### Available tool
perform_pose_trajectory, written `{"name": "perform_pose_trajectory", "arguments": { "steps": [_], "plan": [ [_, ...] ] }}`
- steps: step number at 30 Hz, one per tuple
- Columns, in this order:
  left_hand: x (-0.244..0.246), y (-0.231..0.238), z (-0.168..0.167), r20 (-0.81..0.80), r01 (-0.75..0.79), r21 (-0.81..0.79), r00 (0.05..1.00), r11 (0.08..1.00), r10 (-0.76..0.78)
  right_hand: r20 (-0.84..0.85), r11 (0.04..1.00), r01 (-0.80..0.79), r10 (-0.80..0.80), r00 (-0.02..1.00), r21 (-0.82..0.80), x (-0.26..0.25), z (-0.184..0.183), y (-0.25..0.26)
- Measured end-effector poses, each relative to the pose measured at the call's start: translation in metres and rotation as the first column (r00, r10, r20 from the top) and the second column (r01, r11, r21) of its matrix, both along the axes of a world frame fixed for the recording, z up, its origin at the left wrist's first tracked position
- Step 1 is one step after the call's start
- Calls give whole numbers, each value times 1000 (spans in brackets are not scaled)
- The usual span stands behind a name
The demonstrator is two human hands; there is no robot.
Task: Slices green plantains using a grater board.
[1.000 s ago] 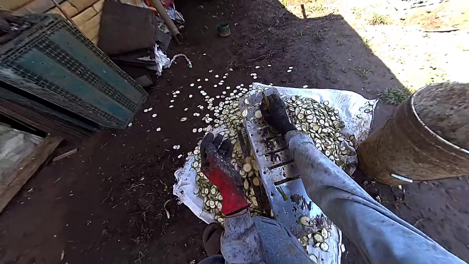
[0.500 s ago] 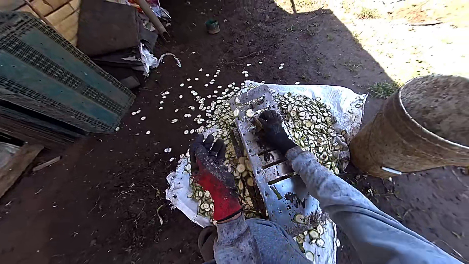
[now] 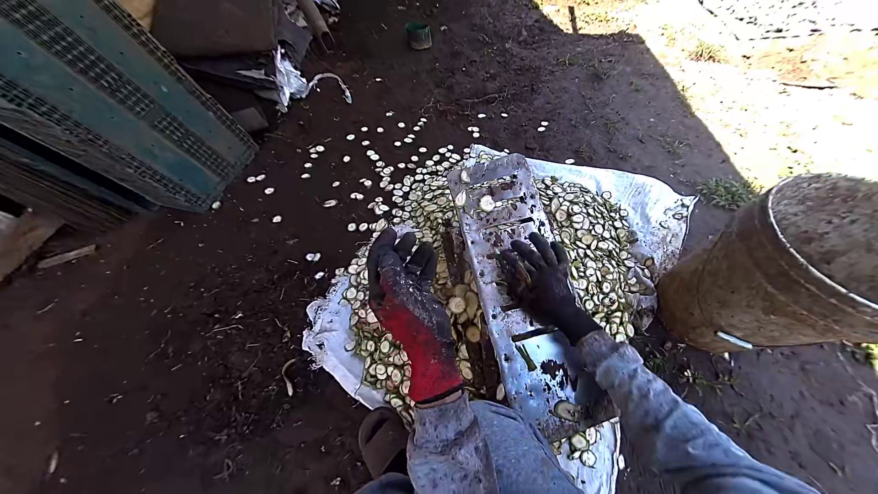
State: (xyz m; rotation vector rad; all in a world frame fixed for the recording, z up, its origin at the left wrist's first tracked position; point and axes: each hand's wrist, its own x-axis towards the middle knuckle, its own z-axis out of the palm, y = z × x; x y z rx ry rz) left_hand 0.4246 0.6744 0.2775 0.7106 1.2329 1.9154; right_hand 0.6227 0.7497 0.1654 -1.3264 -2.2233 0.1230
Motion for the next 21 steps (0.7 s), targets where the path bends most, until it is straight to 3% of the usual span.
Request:
{"name": "perform_pose_trajectory", "arguments": {
  "steps": [3,5,8,12,14,16,21],
  "plan": [
    [-6,24,-5,121,-126,-31,984,992,129,121,987,122,-110,986,-100,-29,25,114],
    [-12,25,-7,121,-146,-64,981,987,153,136,977,174,-157,978,-125,-41,37,140],
    [-11,19,-4,108,-117,-71,986,991,124,53,995,89,-87,995,-37,-25,20,72],
    [-4,15,4,120,-76,-19,990,997,78,28,1000,2,-2,1000,-3,18,-22,-103],
    [-4,16,6,121,-49,0,991,999,48,47,998,-33,35,998,-54,27,-20,-126],
    [0,13,6,130,-26,2,991,1000,26,34,996,-26,30,999,-89,25,-12,-87],
    [1,12,2,95,-58,-29,994,998,61,161,989,116,-100,982,-96,-13,26,106]
  ]
}}
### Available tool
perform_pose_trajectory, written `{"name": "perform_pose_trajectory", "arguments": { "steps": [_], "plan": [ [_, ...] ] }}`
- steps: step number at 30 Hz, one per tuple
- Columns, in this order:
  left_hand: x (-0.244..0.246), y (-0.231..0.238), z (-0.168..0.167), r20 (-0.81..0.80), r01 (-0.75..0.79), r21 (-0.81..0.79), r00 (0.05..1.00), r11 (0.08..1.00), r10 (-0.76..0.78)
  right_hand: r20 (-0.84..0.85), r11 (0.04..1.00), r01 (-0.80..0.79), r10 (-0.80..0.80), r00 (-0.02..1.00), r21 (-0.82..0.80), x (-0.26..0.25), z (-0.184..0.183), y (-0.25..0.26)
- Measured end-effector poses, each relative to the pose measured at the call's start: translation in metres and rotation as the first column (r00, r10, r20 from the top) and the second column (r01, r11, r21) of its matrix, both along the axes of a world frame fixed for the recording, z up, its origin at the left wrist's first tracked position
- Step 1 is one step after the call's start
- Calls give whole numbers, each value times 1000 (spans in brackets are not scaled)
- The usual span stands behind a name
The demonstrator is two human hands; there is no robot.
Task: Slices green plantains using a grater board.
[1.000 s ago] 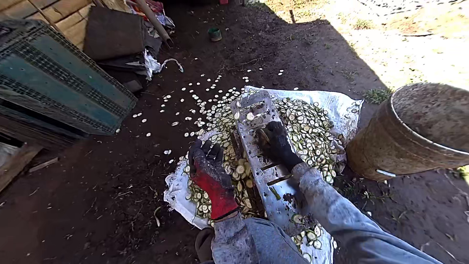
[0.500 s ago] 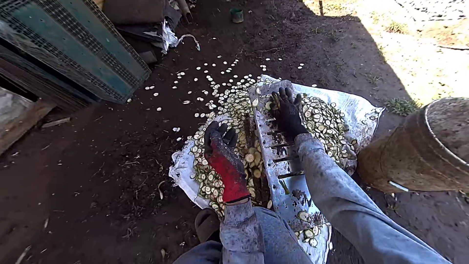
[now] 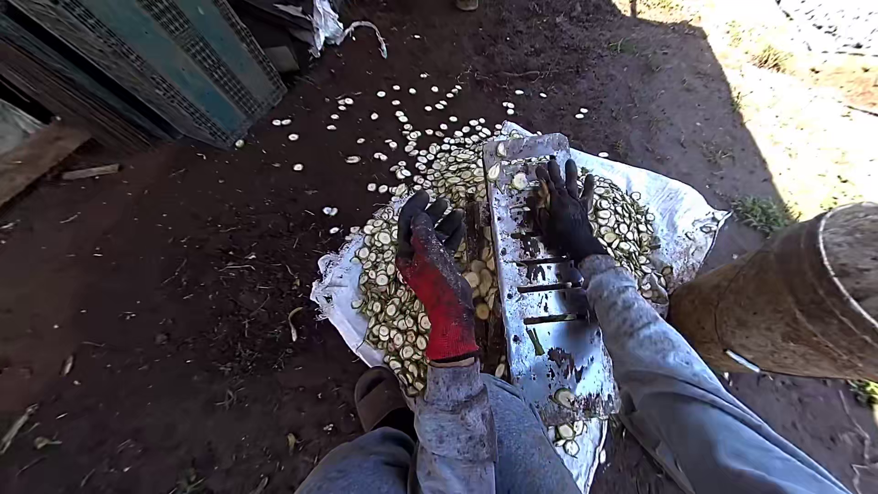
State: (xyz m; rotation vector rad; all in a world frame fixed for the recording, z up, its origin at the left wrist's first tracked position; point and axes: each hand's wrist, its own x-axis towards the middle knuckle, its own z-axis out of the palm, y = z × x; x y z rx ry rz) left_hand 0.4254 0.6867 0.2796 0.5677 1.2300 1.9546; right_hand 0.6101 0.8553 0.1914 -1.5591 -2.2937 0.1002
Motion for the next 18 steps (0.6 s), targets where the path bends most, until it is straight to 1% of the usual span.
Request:
{"name": "perform_pose_trajectory", "arguments": {
  "steps": [1,2,3,4,6,7,8,9,10,11,12,14,16,18],
  "plan": [
    [0,-1,0,0,-5,-18,1000,1000,5,-1,999,45,-45,999,-13,-7,5,21],
    [-1,-1,-1,-2,-11,-31,1000,999,11,-5,997,74,-74,997,-22,-12,8,29],
    [-2,-2,-2,-4,-11,-43,1000,999,11,-15,997,81,-81,997,-9,-13,7,23],
    [-3,-3,-3,-1,-8,-45,1000,999,8,-29,998,61,-61,998,10,-9,2,5],
    [-5,-4,-3,17,1,-24,1000,1000,0,-54,999,-24,26,998,46,6,-16,-66],
    [-5,-5,-3,24,9,-14,1000,1000,-9,-55,999,-39,40,998,21,15,-25,-110],
    [-4,-6,-2,32,16,-7,999,1000,-16,-53,999,-37,36,998,-16,24,-32,-154],
    [-4,-6,-1,37,16,-1,999,1000,-16,-30,1000,-18,18,999,-16,30,-38,-189],
    [-4,-6,1,35,18,2,999,1000,-18,-1,1000,9,-9,1000,-1,33,-41,-208],
    [-3,-5,2,37,16,10,999,1000,-17,17,999,31,-31,999,7,33,-42,-208],
    [-2,-6,3,40,19,13,999,1000,-19,39,999,48,-48,998,7,31,-41,-196],
    [1,-9,3,29,40,10,999,999,-40,62,998,55,-55,997,-2,22,-36,-151],
    [-1,-6,2,28,23,6,999,1000,-24,49,999,33,-35,998,41,11,-29,-102],
    [-5,-5,-1,30,4,-9,1000,1000,-4,50,993,75,-80,996,95,0,-24,-62]
  ]
}}
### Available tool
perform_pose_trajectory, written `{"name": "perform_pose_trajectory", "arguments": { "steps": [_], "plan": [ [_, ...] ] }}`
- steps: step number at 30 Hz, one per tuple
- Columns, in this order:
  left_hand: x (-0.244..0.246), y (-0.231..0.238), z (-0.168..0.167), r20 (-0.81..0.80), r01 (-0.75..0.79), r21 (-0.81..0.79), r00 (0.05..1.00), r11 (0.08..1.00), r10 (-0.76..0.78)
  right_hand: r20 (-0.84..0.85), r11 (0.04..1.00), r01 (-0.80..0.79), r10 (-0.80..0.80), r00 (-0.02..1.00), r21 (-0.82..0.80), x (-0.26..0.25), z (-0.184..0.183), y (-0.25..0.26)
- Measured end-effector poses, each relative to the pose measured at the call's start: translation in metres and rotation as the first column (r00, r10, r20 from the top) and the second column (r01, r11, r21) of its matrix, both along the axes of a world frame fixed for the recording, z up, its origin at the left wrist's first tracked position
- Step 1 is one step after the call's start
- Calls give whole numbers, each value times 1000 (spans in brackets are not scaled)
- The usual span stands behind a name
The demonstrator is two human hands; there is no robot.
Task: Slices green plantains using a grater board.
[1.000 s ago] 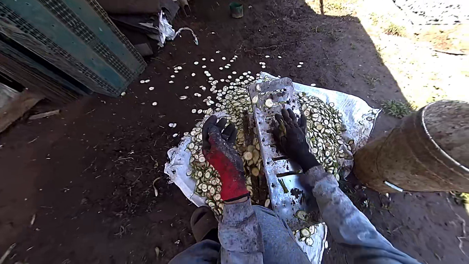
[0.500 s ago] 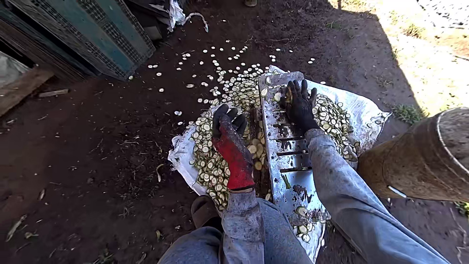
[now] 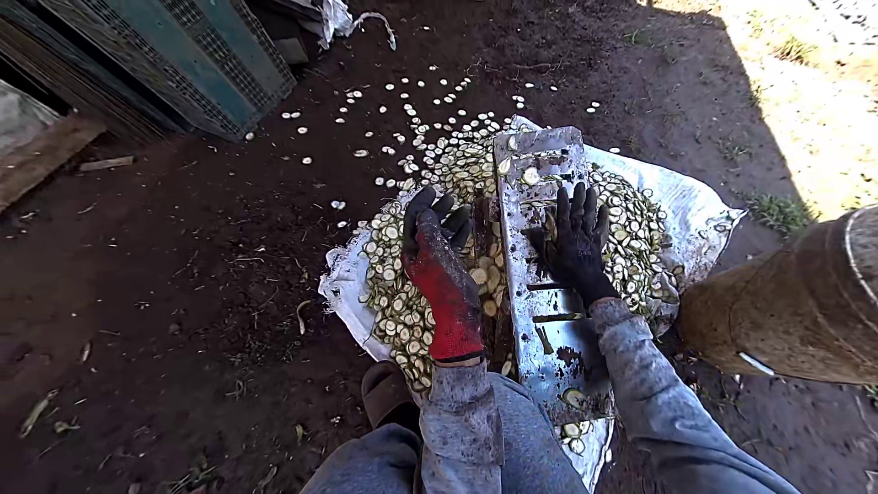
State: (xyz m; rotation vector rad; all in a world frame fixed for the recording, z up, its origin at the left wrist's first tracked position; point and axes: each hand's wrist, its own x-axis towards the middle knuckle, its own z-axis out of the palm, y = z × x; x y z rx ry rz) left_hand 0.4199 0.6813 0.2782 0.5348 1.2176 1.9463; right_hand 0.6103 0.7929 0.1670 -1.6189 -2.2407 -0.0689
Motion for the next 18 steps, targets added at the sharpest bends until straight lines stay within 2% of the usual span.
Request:
{"name": "perform_pose_trajectory", "arguments": {
  "steps": [5,11,13,15,17,18],
  "plan": [
    [-4,1,1,17,-24,6,1000,1000,23,-14,990,138,-138,990,-22,-20,15,69],
    [4,-8,-4,-35,-29,-24,999,999,28,-239,913,384,-406,882,-135,-28,34,119],
    [4,-3,-7,-61,-81,4,995,997,81,-437,932,360,-343,832,-46,-28,42,125],
    [6,-5,-6,-80,-86,-4,993,996,86,-609,972,225,-139,781,66,-16,48,95],
    [13,-8,-5,-153,-84,-72,986,994,72,-581,990,85,-2,814,116,21,53,26],
    [21,-5,-17,-249,-119,-97,964,988,92,-528,985,63,31,849,158,50,50,-9]
  ]
}}
